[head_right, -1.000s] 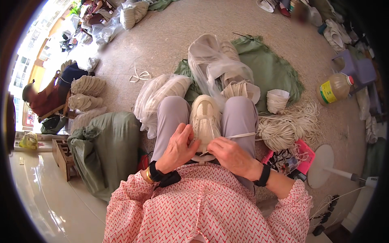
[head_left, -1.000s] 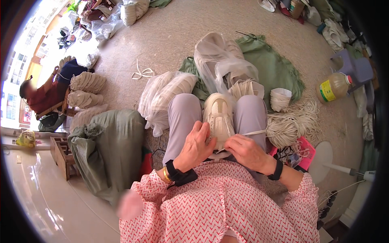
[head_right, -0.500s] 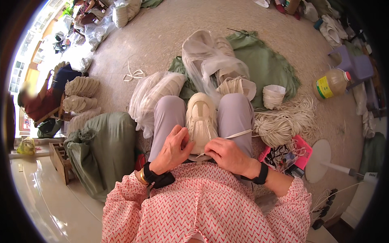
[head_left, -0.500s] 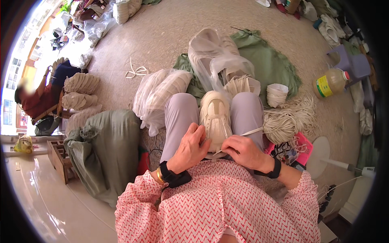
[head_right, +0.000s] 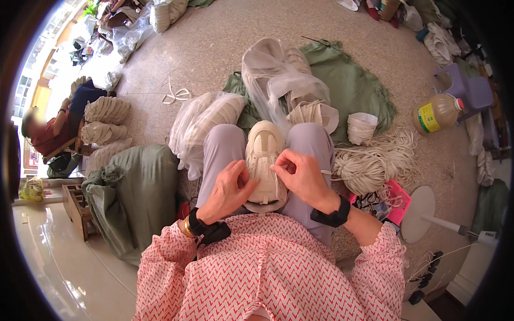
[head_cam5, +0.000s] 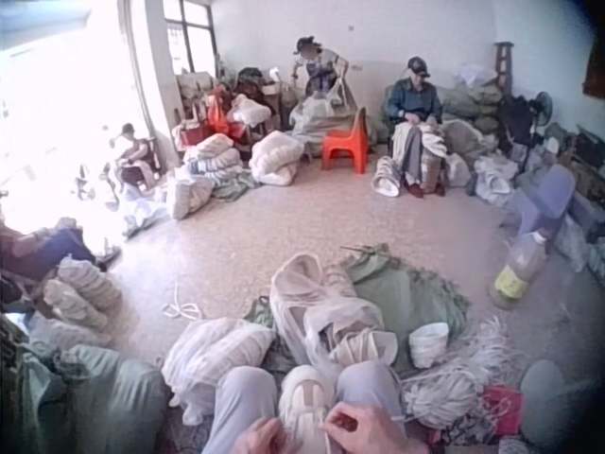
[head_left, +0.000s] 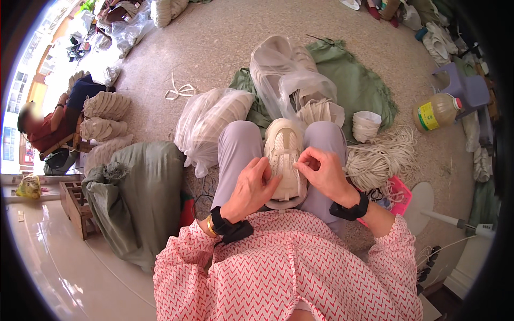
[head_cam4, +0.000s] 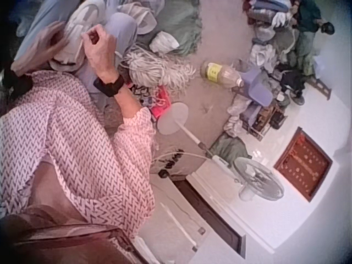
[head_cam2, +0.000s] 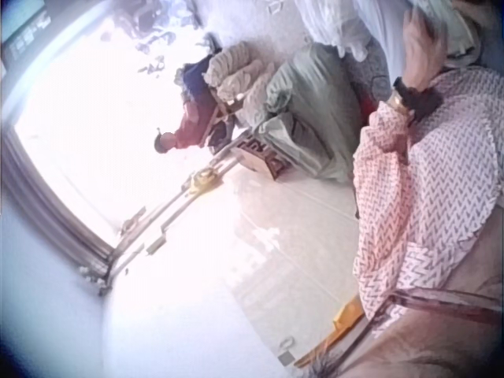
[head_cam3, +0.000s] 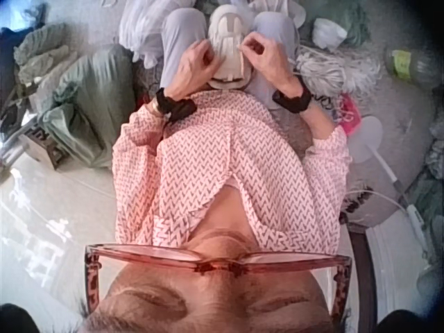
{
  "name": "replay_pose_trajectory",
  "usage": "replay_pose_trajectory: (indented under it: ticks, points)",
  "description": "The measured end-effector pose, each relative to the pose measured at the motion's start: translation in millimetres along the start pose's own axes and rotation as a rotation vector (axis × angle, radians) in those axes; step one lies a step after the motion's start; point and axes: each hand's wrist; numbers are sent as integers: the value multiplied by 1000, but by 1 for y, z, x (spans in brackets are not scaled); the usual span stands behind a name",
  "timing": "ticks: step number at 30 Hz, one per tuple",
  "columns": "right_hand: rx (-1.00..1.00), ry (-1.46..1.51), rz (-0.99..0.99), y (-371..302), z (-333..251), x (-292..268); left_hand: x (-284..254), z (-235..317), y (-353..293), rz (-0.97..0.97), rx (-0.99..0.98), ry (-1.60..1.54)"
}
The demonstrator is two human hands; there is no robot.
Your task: Lacing a white athletic shoe in a workshop setting.
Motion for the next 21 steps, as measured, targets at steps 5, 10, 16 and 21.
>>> replay_pose_trajectory:
  ticks: [5,10,16,21]
  points:
    - [-88,-51,87,8,8,5,6,-5,19,79,10,-11]
    - [-49,-54,93,11,10,5,7,-10,31,64,-34,-29]
    - [-36,-67,101,12,6,7,9,-14,31,52,-47,-13]
    - [-3,-58,100,15,7,5,9,-14,34,42,-59,-11]
Point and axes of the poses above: each hand's wrist, its own y-axis towards the middle knuckle, its own x-axis out of the palm, z = x × y, and after that the axes turned 11 degrees about y, right-handed
